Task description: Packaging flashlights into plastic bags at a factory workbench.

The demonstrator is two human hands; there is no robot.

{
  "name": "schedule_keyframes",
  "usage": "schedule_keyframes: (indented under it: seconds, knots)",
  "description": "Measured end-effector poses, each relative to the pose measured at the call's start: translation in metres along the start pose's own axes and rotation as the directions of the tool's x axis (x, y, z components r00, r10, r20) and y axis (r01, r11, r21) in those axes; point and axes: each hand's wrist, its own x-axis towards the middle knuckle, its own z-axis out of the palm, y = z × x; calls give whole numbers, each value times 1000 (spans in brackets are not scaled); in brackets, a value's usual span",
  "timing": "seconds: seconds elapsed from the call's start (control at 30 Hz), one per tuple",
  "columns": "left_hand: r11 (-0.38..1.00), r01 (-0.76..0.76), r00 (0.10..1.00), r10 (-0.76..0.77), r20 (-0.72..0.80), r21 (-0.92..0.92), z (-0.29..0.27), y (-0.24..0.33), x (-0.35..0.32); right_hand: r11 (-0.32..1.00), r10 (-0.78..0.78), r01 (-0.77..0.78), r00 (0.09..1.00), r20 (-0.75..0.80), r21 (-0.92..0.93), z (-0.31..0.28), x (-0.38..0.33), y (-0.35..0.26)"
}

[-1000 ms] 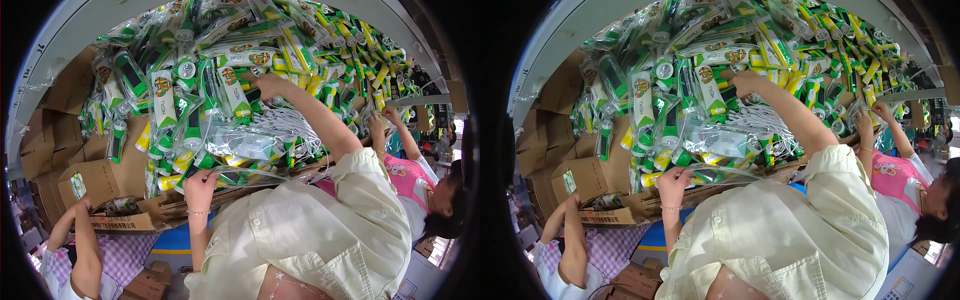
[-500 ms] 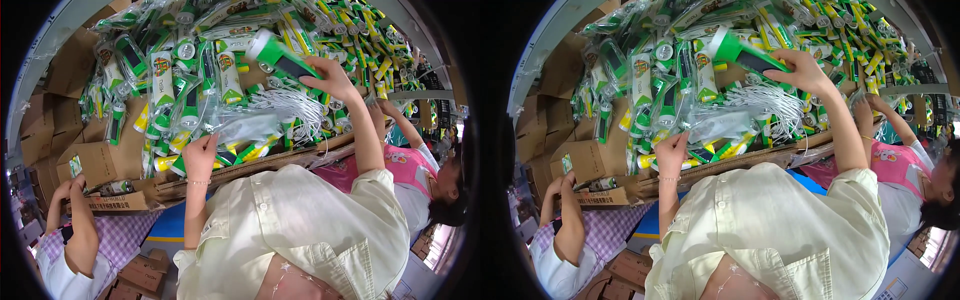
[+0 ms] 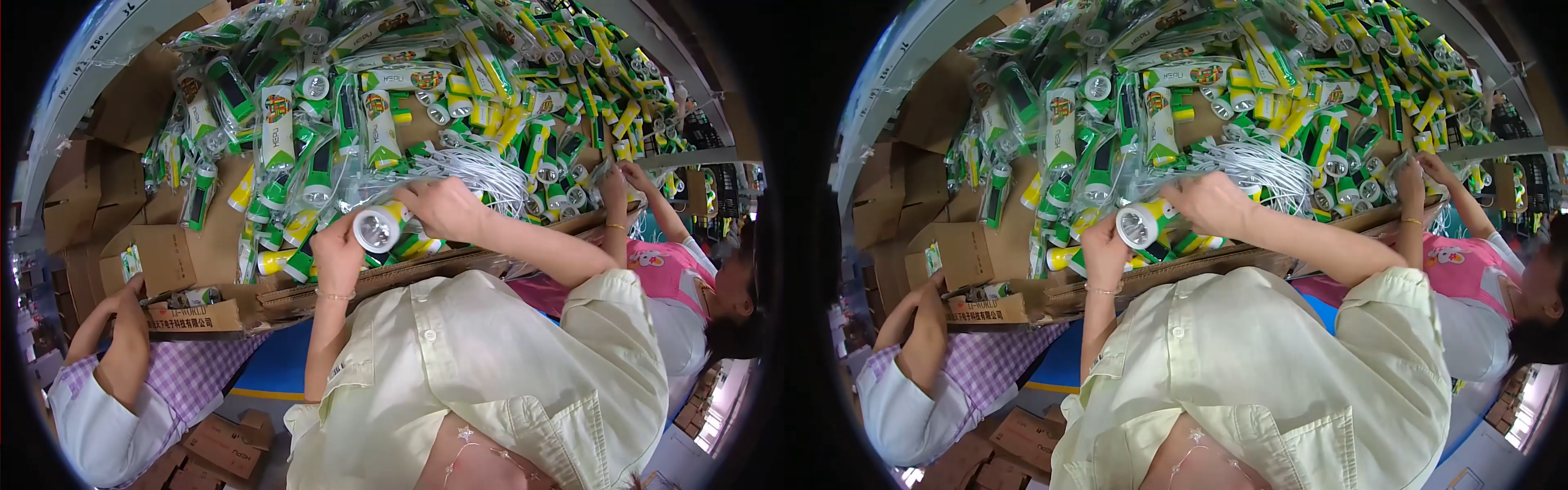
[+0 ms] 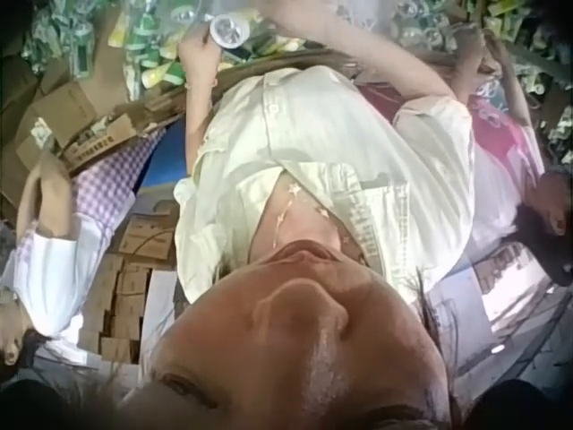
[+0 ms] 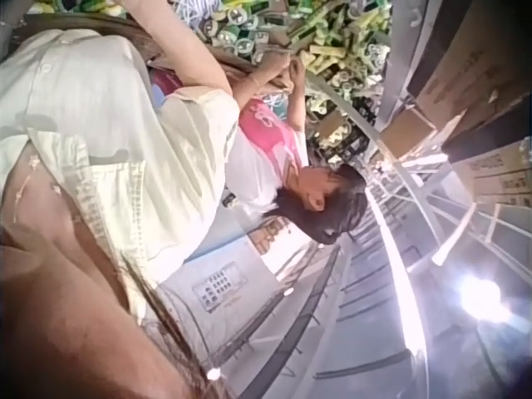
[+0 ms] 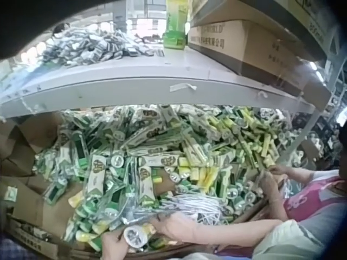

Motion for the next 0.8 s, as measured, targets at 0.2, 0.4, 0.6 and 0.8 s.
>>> schedule_keyframes:
  seconds: [0.2,0.4,0.6,0.8]
  knots:
    - [954,-155,974,191,-122,255,0,15,-7,880,195,-14,922,334,-474,13,9,-24]
    - [991,-43,996,53,-74,130,5,-17,-12,916,61,126,894,444,-381,2,44,-18]
    - [988,-46,993,61,-103,145,14,-51,-13,900,-403,402,915,-26,166,2,146,-45]
    - [983,126,988,-136,72,130,7,-44,-12,910,-386,399,915,115,-116,72,169,-76]
